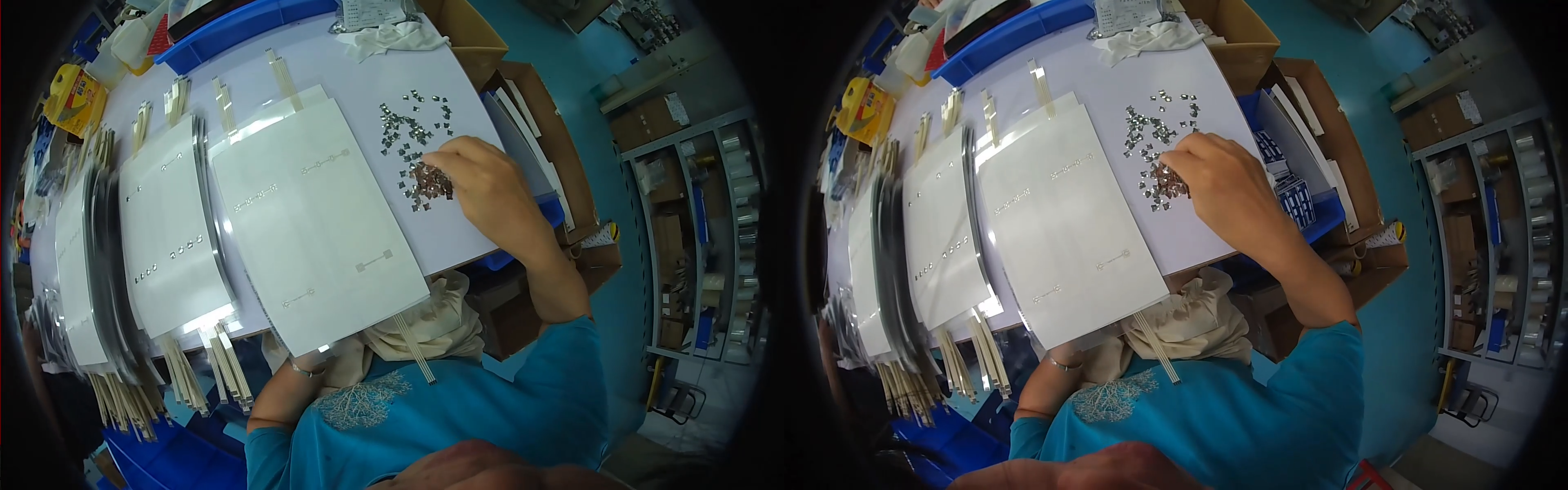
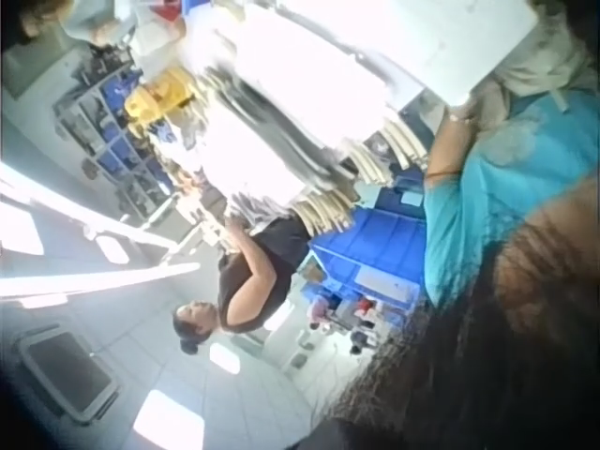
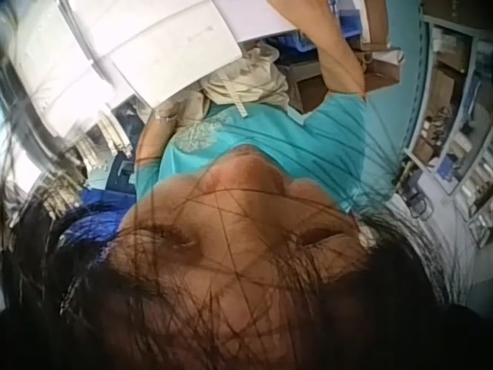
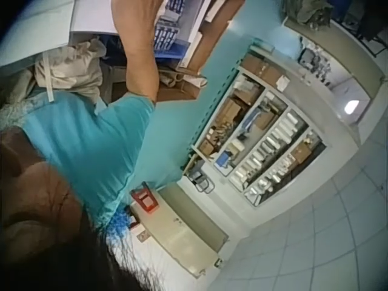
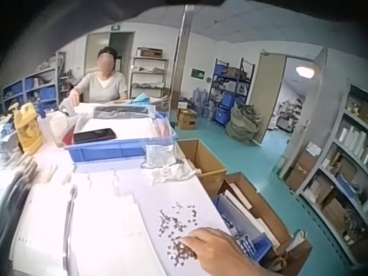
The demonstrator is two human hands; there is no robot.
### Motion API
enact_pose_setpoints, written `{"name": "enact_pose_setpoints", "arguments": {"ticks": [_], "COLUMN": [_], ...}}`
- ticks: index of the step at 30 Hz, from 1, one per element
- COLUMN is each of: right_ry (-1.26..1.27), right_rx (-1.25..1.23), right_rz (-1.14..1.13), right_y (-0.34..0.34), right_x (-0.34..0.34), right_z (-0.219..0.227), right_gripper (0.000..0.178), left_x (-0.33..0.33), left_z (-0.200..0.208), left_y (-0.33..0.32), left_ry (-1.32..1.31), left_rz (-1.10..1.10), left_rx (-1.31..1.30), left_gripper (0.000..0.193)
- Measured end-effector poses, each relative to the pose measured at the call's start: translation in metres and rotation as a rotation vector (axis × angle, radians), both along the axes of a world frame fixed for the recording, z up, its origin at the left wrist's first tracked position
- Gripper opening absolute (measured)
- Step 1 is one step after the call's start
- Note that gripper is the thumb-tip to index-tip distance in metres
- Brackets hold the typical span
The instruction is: Manually applying small decorative studs to template sheets at a factory workbench.
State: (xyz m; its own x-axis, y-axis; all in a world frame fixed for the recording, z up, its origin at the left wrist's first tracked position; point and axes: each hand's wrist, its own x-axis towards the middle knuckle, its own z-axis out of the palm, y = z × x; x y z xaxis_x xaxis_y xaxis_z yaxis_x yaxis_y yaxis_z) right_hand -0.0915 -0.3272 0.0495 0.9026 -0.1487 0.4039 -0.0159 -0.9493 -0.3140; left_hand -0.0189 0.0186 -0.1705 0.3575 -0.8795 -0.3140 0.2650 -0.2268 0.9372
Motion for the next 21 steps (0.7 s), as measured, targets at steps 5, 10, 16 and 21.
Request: {"name": "enact_pose_setpoints", "arguments": {"ticks": [5,10,16,21], "right_ry": [0.000,0.046,0.021,-0.072], "right_rx": [0.010,0.011,-0.025,-0.124], "right_rz": [-0.118,-0.055,0.020,0.055], "right_y": [-0.005,0.007,0.005,-0.002], "right_x": [-0.009,-0.011,0.003,0.009], "right_z": [0.004,0.004,-0.006,-0.018], "right_gripper": [0.022,0.027,0.033,0.020], "left_x": [-0.001,0.000,0.007,0.013], "left_z": [-0.005,-0.008,-0.007,-0.004], "left_y": [-0.013,-0.021,-0.030,-0.039], "left_ry": [0.000,-0.012,-0.050,-0.088], "left_rz": [0.021,0.056,0.094,0.125], "left_rx": [-0.029,-0.046,-0.061,-0.078], "left_gripper": [0.019,0.019,0.020,0.020]}}
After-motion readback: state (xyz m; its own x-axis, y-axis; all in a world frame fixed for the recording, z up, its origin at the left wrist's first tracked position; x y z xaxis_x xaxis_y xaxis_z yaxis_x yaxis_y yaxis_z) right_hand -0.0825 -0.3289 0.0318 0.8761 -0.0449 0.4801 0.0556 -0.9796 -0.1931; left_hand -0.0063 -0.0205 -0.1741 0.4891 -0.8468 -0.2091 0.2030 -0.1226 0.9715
